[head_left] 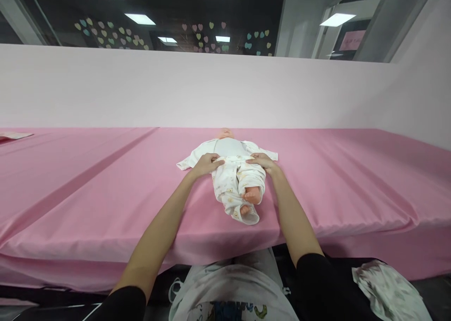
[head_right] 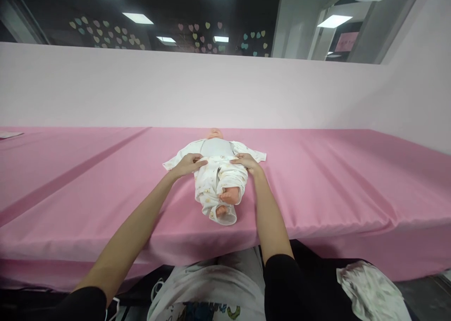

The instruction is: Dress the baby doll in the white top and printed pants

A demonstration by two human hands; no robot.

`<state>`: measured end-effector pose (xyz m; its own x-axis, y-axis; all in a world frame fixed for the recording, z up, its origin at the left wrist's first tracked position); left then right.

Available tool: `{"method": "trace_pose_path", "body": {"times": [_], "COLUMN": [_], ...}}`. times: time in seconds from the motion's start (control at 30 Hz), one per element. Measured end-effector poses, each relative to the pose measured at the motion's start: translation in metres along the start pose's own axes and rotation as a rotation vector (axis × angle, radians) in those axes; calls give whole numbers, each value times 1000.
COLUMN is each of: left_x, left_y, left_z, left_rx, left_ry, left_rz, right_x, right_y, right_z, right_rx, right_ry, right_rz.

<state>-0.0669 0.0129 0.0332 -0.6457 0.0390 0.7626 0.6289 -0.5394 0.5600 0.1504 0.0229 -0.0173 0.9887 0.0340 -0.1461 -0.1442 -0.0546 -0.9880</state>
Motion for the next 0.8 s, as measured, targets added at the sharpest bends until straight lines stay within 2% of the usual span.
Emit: {"method": "trace_pose_path", "body": {"times": [0.1, 0.17, 0.23, 0.33, 0.43, 0.63, 0.73, 0.8], "left_x": [7, 5, 1, -6, -17, -13, -11, -11], "left_y": [0, -6, -14, -31, -47, -59, -64, -66], "left_z": [3, 3, 3, 2, 2, -5, -9, -7], "left_rx": [-25, 1, 56, 181, 298, 367, 432, 467], "left_ry": [247, 311, 335, 317, 290, 547, 602, 589], "left_rz": [114, 115, 119, 85, -138, -597, -721, -779], "right_x": [0, 0, 2, 7, 9, 12, 5, -2], "right_y": [-14, -22, -22, -13, -3, 9, 18, 22], "right_z": [6, 8, 10, 13, 14, 20, 29, 34], "right_rx": [225, 352, 401, 355, 260, 191, 185, 193], "right_ry": [117, 186, 237, 263, 244, 306, 307, 290], "right_rz": [-146, -264, -340, -360, -236, 127, 221, 281]}}
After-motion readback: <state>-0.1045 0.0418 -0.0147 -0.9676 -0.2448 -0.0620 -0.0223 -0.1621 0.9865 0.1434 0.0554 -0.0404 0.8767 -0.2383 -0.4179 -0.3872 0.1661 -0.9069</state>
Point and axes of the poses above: each hand's wrist, its own z-axis towards the middle knuckle, its own x-axis out of the back of the hand, y = z × x, the point moved 10 cm from there along z, towards the middle knuckle, and after that the axes turned 12 degrees about z, right-handed, at the moved point
